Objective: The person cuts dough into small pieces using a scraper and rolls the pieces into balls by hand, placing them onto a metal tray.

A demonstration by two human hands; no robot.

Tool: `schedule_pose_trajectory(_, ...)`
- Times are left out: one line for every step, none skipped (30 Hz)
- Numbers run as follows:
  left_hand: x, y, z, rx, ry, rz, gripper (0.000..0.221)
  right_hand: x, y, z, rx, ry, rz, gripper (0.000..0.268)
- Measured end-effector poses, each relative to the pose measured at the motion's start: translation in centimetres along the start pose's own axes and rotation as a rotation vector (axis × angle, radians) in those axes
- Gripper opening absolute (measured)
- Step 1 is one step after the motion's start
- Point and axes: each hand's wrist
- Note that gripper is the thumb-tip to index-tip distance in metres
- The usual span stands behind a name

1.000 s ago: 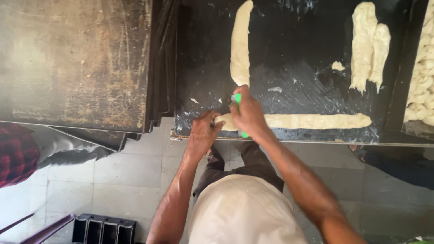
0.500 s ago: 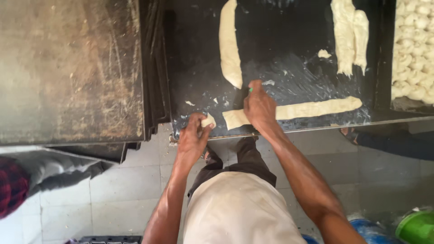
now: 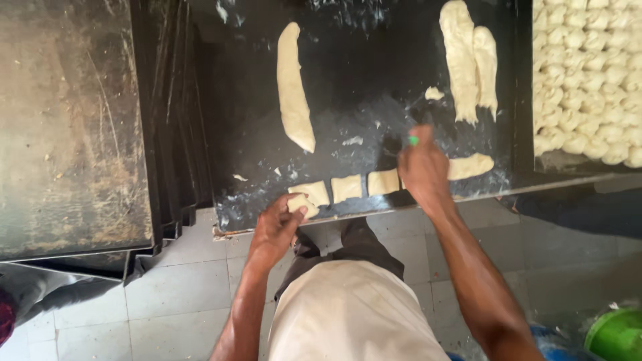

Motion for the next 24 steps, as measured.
schedule_pose_trajectory(-0.5, 0.1, 0.1, -0.079, 0.064, -0.006, 0.039, 1.0, 0.2, 1.0, -0.018, 0.002, 0.033, 0.039)
schedule_pose_trajectory(-0.9, 0.1, 0.0, -0.159, 0.128, -0.012, 0.038, 2.0, 0.3, 2.0, -0.037, 0.004, 0.065, 0.038)
schedule_pose_trajectory(-1.4, -0.1, -0.1, -0.245, 0.188, -0.022, 0.037, 2.7, 0.4, 2.9, -0.059, 0.006, 0.106, 0.037)
schedule_pose_trajectory(-2.0, -0.6, 0.0, -0.257, 0.162, -0.015, 0.038, 2.4, -0.3, 3.4, -0.035, 0.015, 0.082, 0.037)
schedule_pose_trajectory(-2.6, -1.2, 0.1, -0.271, 0.134, -0.014, 0.039, 1.7, -1.4, 3.6, -0.016, 0.026, 0.062, 0.038)
schedule_pose_trajectory(-3.1, -1.7, 0.3, -0.284, 0.105, -0.013, 0.041, 1.6, -2.0, 3.8, 0.003, 0.037, 0.041, 0.039)
schedule_pose_trajectory(-3.5, -1.7, 0.5, -0.278, 0.14, -0.039, 0.043, 2.5, -2.0, 4.3, -0.006, 0.018, 0.054, 0.04)
schedule_pose_trajectory(-3.7, -1.5, 0.7, -0.271, 0.175, -0.065, 0.046, 4.0, -1.5, 4.9, -0.015, 0.0, 0.067, 0.041)
schedule_pose_trajectory(-3.9, -1.2, 1.0, -0.26, 0.205, -0.104, 0.048, 5.3, -0.7, 5.5, -0.037, -0.013, 0.08, 0.042)
schedule_pose_trajectory(-4.0, -1.0, 1.2, -0.234, 0.205, -0.091, 0.045, 6.1, -0.4, 5.9, -0.076, 0.002, 0.079, 0.041)
schedule_pose_trajectory(-4.0, -0.8, 1.6, -0.212, 0.208, -0.073, 0.043, 6.7, -0.3, 6.5, -0.108, 0.016, 0.082, 0.041)
schedule_pose_trajectory(-4.3, -0.8, 2.0, -0.191, 0.211, -0.055, 0.041, 7.1, -0.5, 7.2, -0.139, 0.03, 0.084, 0.041)
schedule_pose_trajectory(-4.8, -1.0, 2.2, -0.193, 0.224, -0.054, 0.042, 6.3, -1.2, 7.7, -0.107, 0.032, 0.049, 0.041)
schedule_pose_trajectory(-5.3, -1.5, 2.5, -0.196, 0.237, -0.052, 0.042, 4.8, -2.6, 7.8, -0.076, 0.034, 0.014, 0.04)
schedule_pose_trajectory(-5.9, -2.1, 2.7, -0.206, 0.25, -0.052, 0.043, 4.2, -3.5, 8.1, -0.042, 0.038, -0.013, 0.039)
schedule_pose_trajectory(-6.3, -2.1, 2.6, -0.171, 0.214, -0.053, 0.043, 5.1, -3.0, 8.6, -0.048, 0.024, 0.013, 0.04)
schedule_pose_trajectory(-6.5, -1.9, 2.5, -0.142, 0.183, -0.04, 0.042, 6.7, -2.4, 9.1, -0.039, 0.003, 0.041, 0.04)
schedule_pose_trajectory(-6.6, -1.8, 2.2, -0.112, 0.152, -0.027, 0.042, 8.2, -1.9, 9.5, -0.03, -0.019, 0.069, 0.041)
schedule_pose_trajectory(-6.3, -1.3, 1.6, -0.106, 0.159, 0.013, 0.041, 9.5, -0.9, 10.0, -0.043, -0.04, 0.085, 0.039)
schedule_pose_trajectory(-5.7, -0.7, 1.1, -0.099, 0.166, 0.054, 0.041, 10.8, 0.0, 10.7, -0.056, -0.06, 0.101, 0.037)
schedule_pose_trajectory(-5.7, -0.7, 0.9, -0.11, 0.181, 0.101, 0.041, 11.3, -0.2, 11.7, -0.054, -0.081, 0.13, 0.035)
schedule_pose_trajectory(-6.0, -0.6, 0.8, -0.133, 0.251, 0.098, 0.04, 10.0, -1.6, 12.5, -0.042, -0.033, 0.046, 0.033)
schedule_pose_trajectory(-6.0, 0.0, 0.8, -0.151, 0.312, 0.086, 0.04, 7.7, -3.2, 12.8, -0.045, 0.018, -0.039, 0.031)
schedule_pose_trajectory(-6.1, 0.4, 0.9, -0.168, 0.373, 0.073, 0.039, 6.5, -4.2, 13.4, -0.048, 0.068, -0.124, 0.03)
Point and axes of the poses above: each hand's wrist, its own y-axis away from the middle knuckle, its own x-axis out of the back of the hand, z = x × y, and after that the axes turned 5 degrees about z, right-handed
